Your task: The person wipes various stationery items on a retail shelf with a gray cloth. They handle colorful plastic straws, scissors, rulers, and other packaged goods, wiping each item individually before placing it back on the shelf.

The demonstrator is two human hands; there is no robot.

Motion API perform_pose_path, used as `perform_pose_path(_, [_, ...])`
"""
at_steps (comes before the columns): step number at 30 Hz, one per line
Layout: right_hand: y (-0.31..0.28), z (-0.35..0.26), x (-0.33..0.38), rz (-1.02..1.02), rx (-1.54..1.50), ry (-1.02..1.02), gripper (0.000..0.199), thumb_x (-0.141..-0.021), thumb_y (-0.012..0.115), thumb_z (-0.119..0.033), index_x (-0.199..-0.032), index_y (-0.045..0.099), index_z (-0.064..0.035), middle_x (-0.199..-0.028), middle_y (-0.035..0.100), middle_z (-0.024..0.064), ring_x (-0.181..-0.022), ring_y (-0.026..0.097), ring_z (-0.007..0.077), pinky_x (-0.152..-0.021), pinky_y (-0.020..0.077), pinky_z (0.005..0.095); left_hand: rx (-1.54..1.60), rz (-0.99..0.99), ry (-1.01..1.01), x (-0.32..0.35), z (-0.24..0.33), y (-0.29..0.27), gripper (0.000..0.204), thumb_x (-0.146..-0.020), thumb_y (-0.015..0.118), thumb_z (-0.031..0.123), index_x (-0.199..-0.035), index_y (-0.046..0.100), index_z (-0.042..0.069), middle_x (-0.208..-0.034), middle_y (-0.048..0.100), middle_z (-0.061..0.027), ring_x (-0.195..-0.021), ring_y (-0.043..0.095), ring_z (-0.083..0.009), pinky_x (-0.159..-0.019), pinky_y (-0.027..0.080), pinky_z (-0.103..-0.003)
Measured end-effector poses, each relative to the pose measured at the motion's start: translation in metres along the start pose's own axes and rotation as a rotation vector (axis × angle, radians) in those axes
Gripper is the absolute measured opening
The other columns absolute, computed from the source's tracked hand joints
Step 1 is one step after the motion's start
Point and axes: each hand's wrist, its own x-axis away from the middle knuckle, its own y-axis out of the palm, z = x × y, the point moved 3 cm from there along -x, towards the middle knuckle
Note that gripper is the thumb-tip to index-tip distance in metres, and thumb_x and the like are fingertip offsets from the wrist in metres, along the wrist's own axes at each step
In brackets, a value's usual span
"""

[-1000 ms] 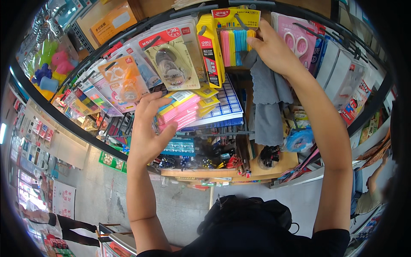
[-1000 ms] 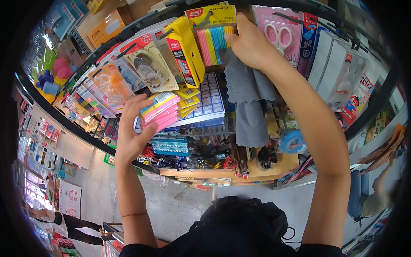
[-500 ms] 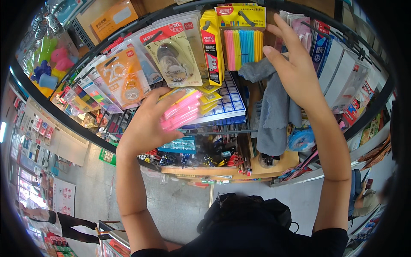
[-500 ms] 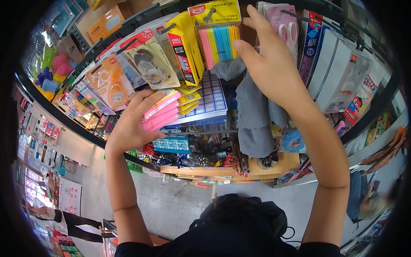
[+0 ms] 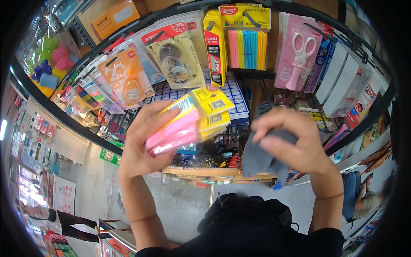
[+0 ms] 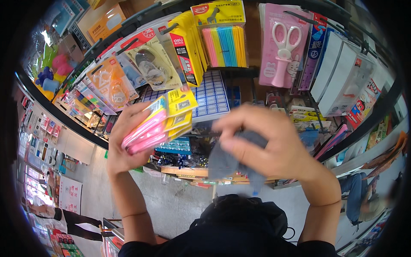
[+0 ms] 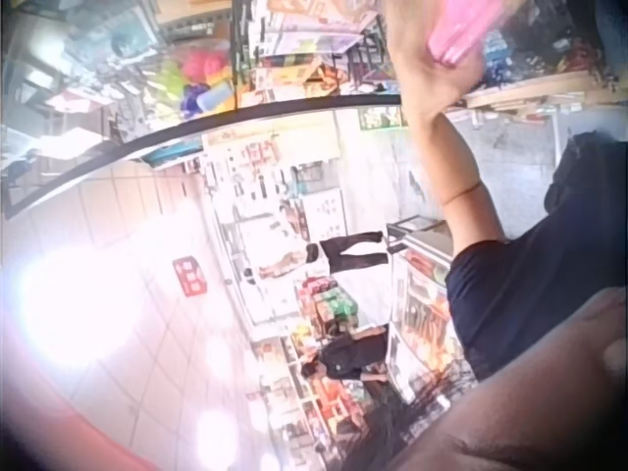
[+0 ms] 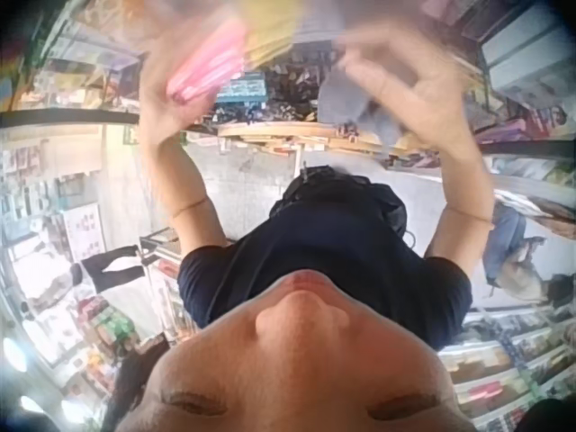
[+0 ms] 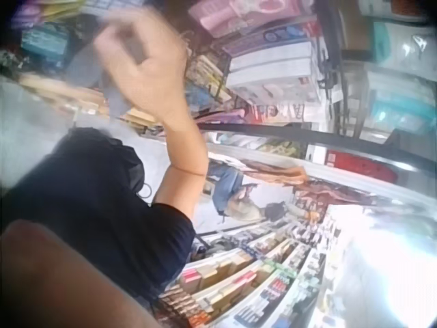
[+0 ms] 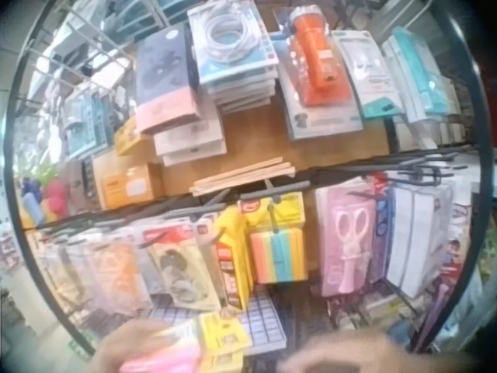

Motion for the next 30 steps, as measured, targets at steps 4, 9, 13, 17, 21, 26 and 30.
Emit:
perform_pose_path(4, [0.047, 0.017, 0.006, -0.046, -0.146, 0.169, 0.028, -0.085, 0.068, -0.014, -0.108, 0.062, 0.0004, -0.086, 0.068, 0.0091, -0.082, 0.068, 0.0252, -0.075, 0.0513, 0.0347, 0.069, 0.120, 0.064, 0.008, -0.004, 0.026, 0.063, -0.062, 0.072, 0.006, -0.124, 0.063, 0.001, -0.126, 0.057, -0.0225, -0.113, 0.059, -0.0323, -0.097, 0.045, -0.038])
perform_pose_path(9, [0.099, 0.050, 0.013, -0.331, -0.199, 0.333, 0.039, -0.087, 0.070, -0.027, -0.112, 0.062, 0.0020, -0.095, 0.070, 0.0128, -0.088, 0.068, 0.0238, -0.082, 0.0515, 0.0346, 0.226, 0.285, -0.161, 0.019, -0.014, 0.039, 0.067, -0.065, 0.073, 0.007, -0.128, 0.056, -0.006, -0.129, 0.057, -0.0189, -0.116, 0.058, -0.0263, -0.100, 0.044, -0.036])
perform_pose_path(13, [0.107, 0.044, 0.010, -0.185, -0.383, 0.287, 0.051, -0.085, 0.073, -0.038, -0.118, 0.060, -0.0005, -0.109, 0.067, 0.0140, -0.098, 0.065, 0.0254, -0.088, 0.0492, 0.0362, 0.826, 0.416, -0.361, 0.041, -0.001, 0.062, 0.084, -0.064, 0.076, 0.013, -0.137, 0.043, -0.010, -0.130, 0.056, -0.0165, -0.117, 0.057, -0.0228, -0.102, 0.044, -0.036])
perform_pose_path(17, [0.101, 0.032, 0.008, -0.108, -0.624, 0.311, 0.052, -0.081, 0.078, -0.033, -0.120, 0.060, -0.0027, -0.112, 0.065, 0.0102, -0.105, 0.061, 0.0194, -0.092, 0.0478, 0.0346, 1.288, 0.457, -0.519, 0.058, 0.012, 0.094, 0.096, -0.064, 0.078, 0.012, -0.145, 0.030, -0.005, -0.135, 0.050, -0.0183, -0.124, 0.052, -0.0273, -0.106, 0.041, -0.040])
perform_pose_path(21, [0.091, 0.031, 0.011, -0.070, -0.627, 0.339, 0.056, -0.079, 0.080, -0.022, -0.125, 0.054, -0.0019, -0.113, 0.064, 0.0086, -0.106, 0.060, 0.0159, -0.092, 0.0484, 0.0342, 1.451, 0.403, -0.574, 0.060, 0.028, 0.107, 0.100, -0.065, 0.078, 0.011, -0.148, 0.024, -0.001, -0.143, 0.042, -0.0191, -0.131, 0.045, -0.0308, -0.110, 0.037, -0.043])
perform_pose_path(26, [0.071, 0.018, 0.009, -0.064, -0.680, 0.362, 0.061, -0.078, 0.080, -0.014, -0.128, 0.048, -0.0004, -0.113, 0.064, 0.0087, -0.104, 0.061, 0.0146, -0.091, 0.0501, 0.0335, 1.297, 0.378, -0.481, 0.048, 0.034, 0.112, 0.100, -0.067, 0.082, 0.023, -0.147, 0.028, -0.003, -0.144, 0.040, -0.0180, -0.132, 0.044, -0.0290, -0.111, 0.035, -0.043])
perform_pose_path(30, [0.043, 0.009, -0.003, 0.074, -0.427, 0.221, 0.057, -0.075, 0.082, -0.013, -0.123, 0.053, -0.0009, -0.113, 0.064, 0.0076, -0.101, 0.062, 0.0158, -0.089, 0.0496, 0.0323, 0.934, 0.330, -0.385, 0.020, 0.026, 0.097, 0.090, -0.073, 0.081, 0.027, -0.144, 0.034, -0.005, -0.139, 0.046, -0.0161, -0.126, 0.050, -0.0263, -0.107, 0.039, -0.040])
